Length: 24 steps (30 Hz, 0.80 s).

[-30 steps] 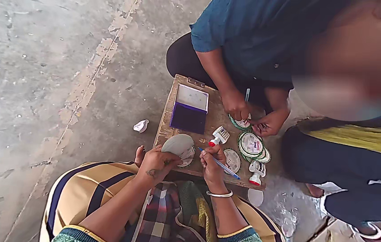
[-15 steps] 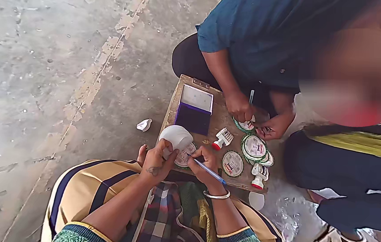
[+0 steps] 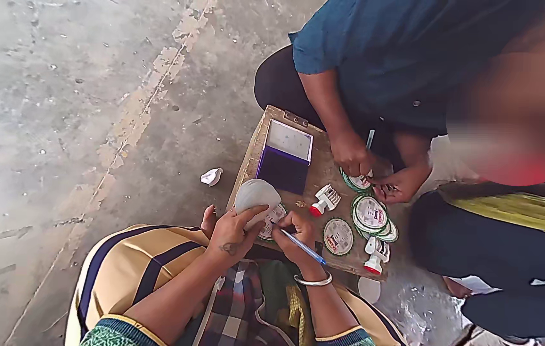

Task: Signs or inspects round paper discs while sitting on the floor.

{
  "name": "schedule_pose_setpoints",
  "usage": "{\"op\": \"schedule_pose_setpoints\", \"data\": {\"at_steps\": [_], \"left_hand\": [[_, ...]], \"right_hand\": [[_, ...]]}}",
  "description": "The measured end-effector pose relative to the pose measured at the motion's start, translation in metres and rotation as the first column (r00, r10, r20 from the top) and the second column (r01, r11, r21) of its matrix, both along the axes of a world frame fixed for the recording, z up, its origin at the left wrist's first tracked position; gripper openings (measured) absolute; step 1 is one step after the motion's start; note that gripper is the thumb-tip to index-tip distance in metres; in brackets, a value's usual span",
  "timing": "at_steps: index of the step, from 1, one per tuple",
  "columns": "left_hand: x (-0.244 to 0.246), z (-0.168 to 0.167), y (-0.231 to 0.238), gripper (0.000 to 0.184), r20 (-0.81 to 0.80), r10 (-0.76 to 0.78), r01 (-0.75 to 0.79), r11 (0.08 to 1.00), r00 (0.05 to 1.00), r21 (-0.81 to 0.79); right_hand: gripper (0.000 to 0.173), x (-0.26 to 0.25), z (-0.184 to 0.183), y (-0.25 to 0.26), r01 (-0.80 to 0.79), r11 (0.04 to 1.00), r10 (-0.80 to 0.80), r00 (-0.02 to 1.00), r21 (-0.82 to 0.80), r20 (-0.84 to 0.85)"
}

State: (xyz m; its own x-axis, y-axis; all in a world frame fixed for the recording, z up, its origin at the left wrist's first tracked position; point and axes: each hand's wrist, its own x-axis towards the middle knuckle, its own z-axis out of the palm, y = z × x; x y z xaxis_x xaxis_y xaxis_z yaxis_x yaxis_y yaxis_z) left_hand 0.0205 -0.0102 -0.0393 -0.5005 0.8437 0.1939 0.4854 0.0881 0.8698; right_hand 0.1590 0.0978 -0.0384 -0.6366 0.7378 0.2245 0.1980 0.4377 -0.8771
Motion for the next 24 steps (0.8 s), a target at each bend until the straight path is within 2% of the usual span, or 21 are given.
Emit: {"op": "schedule_pose_setpoints", "data": {"at_steps": [7, 11, 14, 20, 24], "left_hand": [[-0.0009, 0.0012, 0.0002, 0.028, 0.012, -0.014, 0.014, 1.000, 1.000, -0.007], [-0.0003, -0.0003, 0.0017, 0.026, -0.006, -0.004, 0.004, 1.000, 1.000, 0.014], [-0.0011, -0.0013, 0.0008, 0.026, -0.002, -0.014, 0.014, 1.000, 1.000, 0.015], [-0.0008, -0.0006, 0.0014, 0.026, 0.005, -0.012, 0.012, 1.000, 1.000, 0.004], [-0.0019, -0.0013, 0.0008, 0.027, 0.015, -0.012, 0.012, 1.000, 1.000, -0.008]], "right_hand": [[0.007, -0.0026, 0.0023, -0.0024, 0.058, 0.998, -0.058, 0.998, -0.018, -0.017], [0.008, -0.0018, 0.0022, -0.0017, 0.029, 1.000, -0.029, 0.998, 0.000, 0.048], [0.009, -0.0042, 0.0030, -0.0034, 0.070, 0.998, -0.070, 0.995, -0.002, 0.065], [0.009, -0.0035, 0.0014, -0.0017, 0.057, 0.998, -0.056, 0.998, -0.015, 0.041], [0.005, -0.0042, -0.0011, -0.0040, 0.053, 0.998, -0.054, 0.997, -0.033, -0.050]]}}
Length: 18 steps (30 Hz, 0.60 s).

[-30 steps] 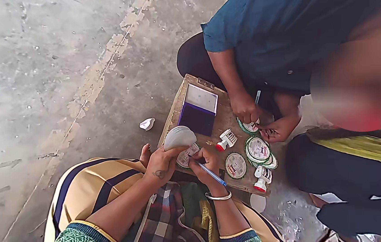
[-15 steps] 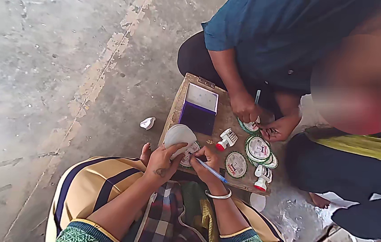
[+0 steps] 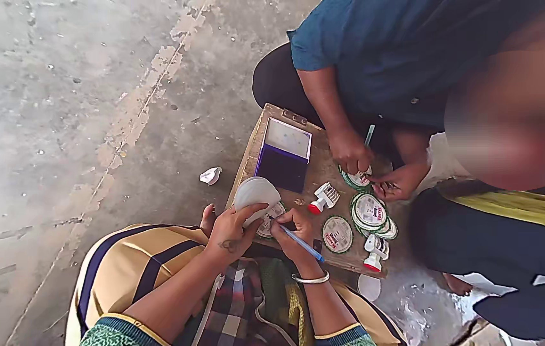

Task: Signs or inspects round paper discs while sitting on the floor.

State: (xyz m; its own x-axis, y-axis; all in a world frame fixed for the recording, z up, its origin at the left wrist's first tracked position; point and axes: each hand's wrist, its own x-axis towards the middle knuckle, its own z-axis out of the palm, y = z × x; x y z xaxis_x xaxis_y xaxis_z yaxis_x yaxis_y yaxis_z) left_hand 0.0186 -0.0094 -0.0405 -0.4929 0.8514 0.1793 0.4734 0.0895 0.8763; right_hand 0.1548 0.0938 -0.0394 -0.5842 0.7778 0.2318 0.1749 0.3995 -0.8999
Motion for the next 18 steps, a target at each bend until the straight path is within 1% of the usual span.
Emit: {"op": "schedule_pose_setpoints", "data": {"at_steps": [1, 5, 8, 12, 15, 18], "left_hand": [[0.0002, -0.0004, 0.0005, 0.027, -0.005, 0.002, -0.002, 1.000, 1.000, 0.007], [0.0004, 0.0008, 0.0009, 0.027, 0.011, 0.000, 0.000, 1.000, 1.000, 0.004], [0.0001, 0.0009, 0.0003, 0.026, 0.014, -0.004, 0.004, 1.000, 1.000, 0.001], [0.0001, 0.0020, 0.0007, 0.026, 0.008, -0.007, 0.007, 1.000, 1.000, -0.011], [-0.0003, 0.0021, 0.0009, 0.026, 0.015, -0.009, 0.010, 1.000, 1.000, -0.009], [0.0003, 0.0009, 0.0004, 0.026, 0.008, -0.009, 0.009, 1.000, 1.000, -0.008]], "right_hand": [[0.004, 0.0003, -0.0001, 0.0001, -0.002, 1.000, 0.002, 1.000, 0.002, -0.008], [0.007, -0.0004, -0.0011, 0.0013, -0.014, 1.000, 0.014, 0.999, 0.001, 0.046], [0.007, -0.0031, 0.0002, -0.0002, 0.031, 0.999, -0.030, 0.997, -0.012, 0.068], [0.008, -0.0015, 0.0009, 0.0004, 0.009, 1.000, -0.007, 0.997, -0.021, 0.076], [0.007, -0.0037, 0.0000, -0.0006, 0.034, 0.999, -0.034, 0.998, -0.012, 0.062], [0.008, -0.0023, -0.0004, -0.0011, 0.021, 1.000, -0.021, 0.998, -0.006, 0.064]]}}
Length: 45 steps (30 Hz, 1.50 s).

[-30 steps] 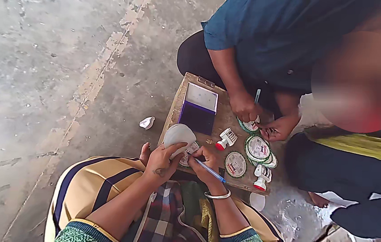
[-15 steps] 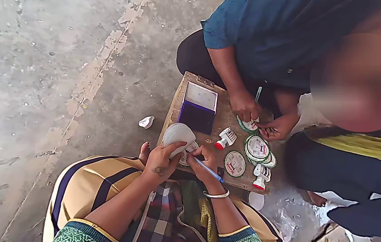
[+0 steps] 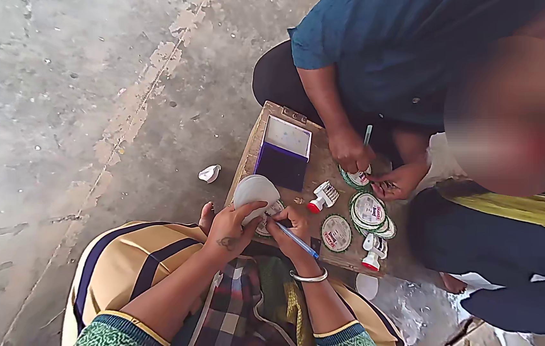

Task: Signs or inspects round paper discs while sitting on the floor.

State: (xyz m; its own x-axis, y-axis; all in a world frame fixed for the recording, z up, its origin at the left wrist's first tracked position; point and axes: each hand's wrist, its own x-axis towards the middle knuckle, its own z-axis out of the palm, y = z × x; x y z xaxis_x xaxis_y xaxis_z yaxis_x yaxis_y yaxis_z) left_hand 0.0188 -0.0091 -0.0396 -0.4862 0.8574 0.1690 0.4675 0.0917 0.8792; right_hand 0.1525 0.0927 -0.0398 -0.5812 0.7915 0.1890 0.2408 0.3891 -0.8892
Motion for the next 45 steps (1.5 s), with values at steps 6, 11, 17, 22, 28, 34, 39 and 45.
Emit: {"op": "schedule_pose_setpoints", "data": {"at_steps": [6, 11, 17, 22, 28, 34, 39, 45], "left_hand": [[-0.0006, 0.0004, -0.0005, 0.025, 0.010, -0.008, 0.008, 1.000, 1.000, -0.008], [-0.0019, 0.0019, 0.0002, 0.026, 0.020, -0.015, 0.015, 1.000, 1.000, -0.006], [-0.0005, 0.0011, -0.0006, 0.025, 0.008, -0.013, 0.013, 1.000, 1.000, -0.005], [-0.0015, -0.0004, -0.0003, 0.025, -0.011, -0.011, 0.012, 1.000, 1.000, 0.008], [-0.0013, -0.0011, 0.0001, 0.026, -0.007, -0.008, 0.008, 1.000, 1.000, 0.010], [-0.0005, 0.0009, -0.0002, 0.027, 0.006, -0.004, 0.004, 1.000, 1.000, 0.006], [-0.0009, 0.0001, 0.0004, 0.028, 0.005, -0.006, 0.006, 1.000, 1.000, 0.014], [-0.0007, 0.0003, 0.0002, 0.026, -0.019, -0.009, 0.009, 1.000, 1.000, 0.011]], "right_hand": [[0.008, -0.0019, -0.0011, 0.0002, 0.058, 0.998, -0.058, 0.998, 0.000, 0.014], [0.008, -0.0029, 0.0022, 0.0024, 0.072, 0.997, -0.073, 0.997, 0.028, 0.015], [0.008, -0.0011, -0.0010, 0.0020, 0.091, 0.995, -0.093, 0.995, 0.040, 0.029], [0.007, -0.0020, -0.0013, 0.0025, 0.088, 0.995, -0.088, 0.996, 0.039, 0.015], [0.008, -0.0028, -0.0002, 0.0030, 0.092, 0.996, -0.092, 0.995, 0.022, 0.022], [0.007, -0.0035, -0.0002, 0.0010, 0.100, 0.994, -0.101, 0.995, 0.045, 0.024], [0.007, -0.0030, -0.0002, 0.0031, 0.082, 0.996, -0.082, 0.997, 0.023, 0.008], [0.008, -0.0028, -0.0002, 0.0030, 0.066, 0.998, -0.066, 0.998, 0.016, -0.025]]}}
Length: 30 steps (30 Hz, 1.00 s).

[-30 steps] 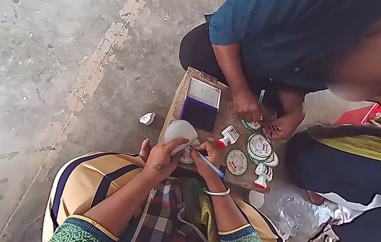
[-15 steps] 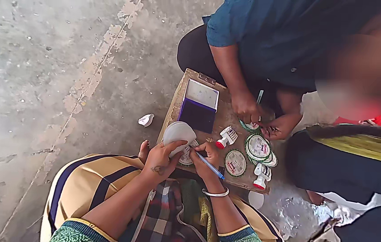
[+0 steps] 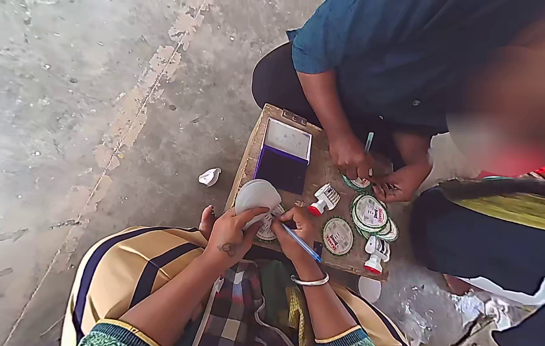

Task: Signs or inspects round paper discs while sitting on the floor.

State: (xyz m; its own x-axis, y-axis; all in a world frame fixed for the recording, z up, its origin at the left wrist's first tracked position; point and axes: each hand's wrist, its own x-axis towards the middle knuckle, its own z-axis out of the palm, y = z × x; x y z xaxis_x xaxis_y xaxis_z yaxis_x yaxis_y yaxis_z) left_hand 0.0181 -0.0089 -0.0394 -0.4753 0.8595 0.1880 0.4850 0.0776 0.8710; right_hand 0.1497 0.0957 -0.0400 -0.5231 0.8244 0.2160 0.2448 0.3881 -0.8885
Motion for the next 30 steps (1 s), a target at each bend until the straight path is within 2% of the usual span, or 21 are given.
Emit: {"op": "schedule_pose_setpoints", "data": {"at_steps": [3, 7, 9, 11, 14, 19, 25, 30], "left_hand": [[0.000, -0.001, 0.000, 0.024, -0.141, -0.044, 0.050, 0.998, 0.989, 0.038], [-0.005, 0.005, -0.004, 0.024, -0.416, -0.168, 0.208, 0.977, 0.894, 0.053], [-0.004, 0.007, -0.004, 0.034, -0.477, -0.193, 0.238, 0.971, 0.857, 0.035], [-0.002, 0.007, -0.003, 0.033, -0.492, -0.186, 0.235, 0.971, 0.850, 0.038], [-0.003, 0.005, -0.003, 0.026, -0.474, -0.172, 0.222, 0.974, 0.863, 0.052], [0.000, 0.001, -0.003, 0.027, -0.429, -0.101, 0.149, 0.986, 0.898, 0.080], [0.000, 0.005, -0.004, 0.017, -0.210, -0.094, 0.098, 0.995, 0.973, 0.006], [-0.004, 0.011, -0.004, 0.019, -0.026, -0.063, 0.061, 0.995, 0.998, -0.080]], "right_hand": [[0.006, 0.003, 0.000, -0.002, 0.047, 0.999, -0.048, 0.994, -0.006, -0.099], [0.020, 0.010, 0.004, 0.001, 0.135, 0.978, -0.178, 0.936, -0.159, -0.304], [0.024, 0.013, 0.007, 0.003, 0.134, 0.954, -0.227, 0.907, -0.266, -0.355], [0.025, 0.014, 0.009, 0.005, 0.119, 0.936, -0.252, 0.883, -0.331, -0.395], [0.025, 0.014, 0.011, 0.008, 0.082, 0.916, -0.264, 0.860, -0.392, -0.437], [0.025, 0.016, 0.013, 0.009, 0.050, 0.889, -0.281, 0.844, -0.455, -0.457], [0.025, 0.016, 0.014, 0.009, 0.005, 0.886, -0.258, 0.835, -0.463, -0.485], [0.024, 0.017, 0.014, 0.009, -0.015, 0.885, -0.235, 0.849, -0.466, -0.473]]}}
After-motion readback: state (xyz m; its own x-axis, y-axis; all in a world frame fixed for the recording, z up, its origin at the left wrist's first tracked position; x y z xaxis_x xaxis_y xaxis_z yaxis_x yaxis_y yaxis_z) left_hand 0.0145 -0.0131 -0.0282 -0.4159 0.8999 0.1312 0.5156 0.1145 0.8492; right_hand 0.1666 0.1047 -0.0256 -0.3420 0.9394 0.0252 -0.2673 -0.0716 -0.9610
